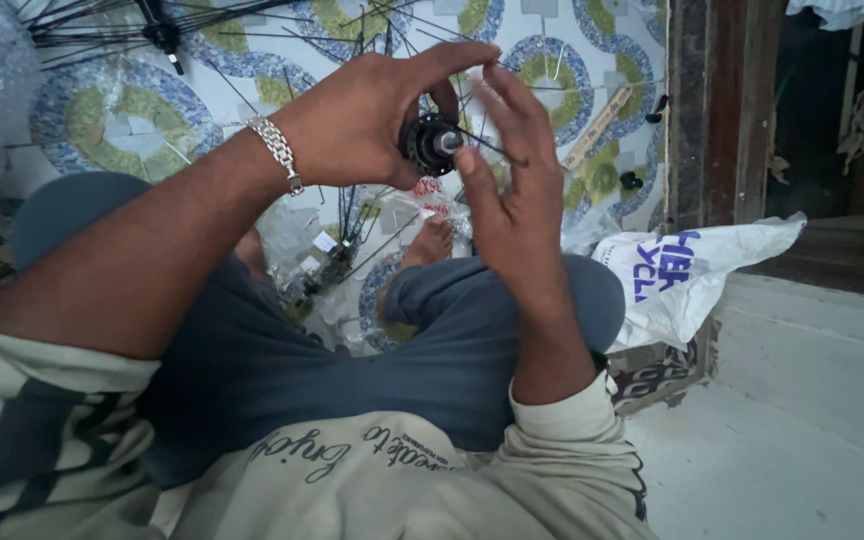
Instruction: The person threads black metal spokes through the holes of a bicycle hub. They sit on a tiled floor, picking individual spokes from a bundle and inserting them into the hub flanges by hand.
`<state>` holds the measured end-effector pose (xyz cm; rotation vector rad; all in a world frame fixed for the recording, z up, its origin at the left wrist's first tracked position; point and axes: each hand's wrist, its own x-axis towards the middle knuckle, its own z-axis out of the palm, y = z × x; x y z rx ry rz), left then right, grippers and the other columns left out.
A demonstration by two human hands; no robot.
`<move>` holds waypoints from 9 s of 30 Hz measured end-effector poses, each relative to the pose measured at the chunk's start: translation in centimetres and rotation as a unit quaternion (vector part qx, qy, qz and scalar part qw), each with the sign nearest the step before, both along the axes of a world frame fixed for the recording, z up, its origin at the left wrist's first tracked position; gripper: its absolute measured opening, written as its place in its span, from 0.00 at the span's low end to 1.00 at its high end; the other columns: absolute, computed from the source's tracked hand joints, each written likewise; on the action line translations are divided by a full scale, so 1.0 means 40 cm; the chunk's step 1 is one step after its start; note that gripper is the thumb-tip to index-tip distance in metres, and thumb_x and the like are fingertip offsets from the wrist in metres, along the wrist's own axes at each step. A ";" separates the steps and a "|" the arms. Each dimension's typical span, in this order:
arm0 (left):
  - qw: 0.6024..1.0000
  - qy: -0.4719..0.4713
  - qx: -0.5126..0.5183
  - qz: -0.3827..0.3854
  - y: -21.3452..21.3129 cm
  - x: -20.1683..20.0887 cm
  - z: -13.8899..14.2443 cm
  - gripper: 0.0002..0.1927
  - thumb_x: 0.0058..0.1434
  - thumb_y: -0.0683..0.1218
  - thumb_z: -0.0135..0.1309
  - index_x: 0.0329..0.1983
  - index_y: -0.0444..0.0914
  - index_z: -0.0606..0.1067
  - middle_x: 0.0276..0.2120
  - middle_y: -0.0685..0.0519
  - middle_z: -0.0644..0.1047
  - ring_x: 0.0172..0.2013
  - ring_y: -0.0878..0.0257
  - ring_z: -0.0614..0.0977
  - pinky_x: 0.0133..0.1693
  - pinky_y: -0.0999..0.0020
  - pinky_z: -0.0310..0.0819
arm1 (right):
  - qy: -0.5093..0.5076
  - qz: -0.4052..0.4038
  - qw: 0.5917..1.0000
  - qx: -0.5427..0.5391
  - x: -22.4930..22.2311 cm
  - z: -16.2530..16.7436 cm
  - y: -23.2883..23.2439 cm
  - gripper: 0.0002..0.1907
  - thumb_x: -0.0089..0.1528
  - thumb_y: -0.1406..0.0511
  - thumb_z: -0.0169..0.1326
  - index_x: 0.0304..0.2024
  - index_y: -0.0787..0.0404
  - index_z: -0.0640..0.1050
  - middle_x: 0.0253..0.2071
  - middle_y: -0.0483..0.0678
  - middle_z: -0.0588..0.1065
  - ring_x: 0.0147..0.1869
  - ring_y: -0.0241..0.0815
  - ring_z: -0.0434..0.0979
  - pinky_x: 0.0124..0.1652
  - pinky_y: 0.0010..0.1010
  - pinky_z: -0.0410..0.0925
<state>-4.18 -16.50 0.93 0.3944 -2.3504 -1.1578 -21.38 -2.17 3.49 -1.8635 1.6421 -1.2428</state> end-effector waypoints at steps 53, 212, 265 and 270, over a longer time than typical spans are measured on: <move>0.942 -0.271 -0.116 0.164 -0.090 0.196 0.032 0.28 0.46 0.54 0.69 0.48 0.37 0.80 0.36 0.49 0.77 0.35 0.54 0.79 0.36 0.57 0.74 | -0.077 -0.288 0.911 0.284 -0.094 -0.923 -0.336 0.11 0.64 0.61 0.56 0.44 0.61 0.81 0.37 0.51 0.85 0.43 0.46 0.86 0.44 0.34 0.72; 0.989 -0.094 -0.106 0.031 0.052 -0.001 -0.041 0.32 0.41 0.45 0.73 0.50 0.34 0.76 0.46 0.44 0.73 0.43 0.43 0.80 0.44 0.52 0.77 | 0.234 -0.126 0.963 -0.040 0.056 0.135 0.057 0.06 0.76 0.67 0.54 0.43 0.61 0.78 0.43 0.49 0.80 0.48 0.48 0.77 0.53 0.37 0.68; 0.984 -0.087 -0.132 0.079 0.039 0.014 -0.051 0.34 0.39 0.47 0.75 0.47 0.31 0.72 0.45 0.44 0.72 0.41 0.43 0.81 0.41 0.52 0.78 | -0.177 -0.030 0.959 0.220 -0.010 0.047 0.092 0.26 0.76 0.55 0.44 0.30 0.66 0.76 0.26 0.46 0.73 0.29 0.33 0.72 0.33 0.25 0.66; 0.986 -0.094 -0.122 0.064 0.039 0.014 -0.048 0.33 0.42 0.46 0.74 0.49 0.33 0.73 0.46 0.44 0.72 0.42 0.43 0.81 0.42 0.52 0.78 | -0.180 -0.039 0.956 0.228 -0.016 0.038 0.091 0.26 0.76 0.55 0.44 0.30 0.65 0.75 0.24 0.45 0.72 0.28 0.32 0.70 0.32 0.24 0.64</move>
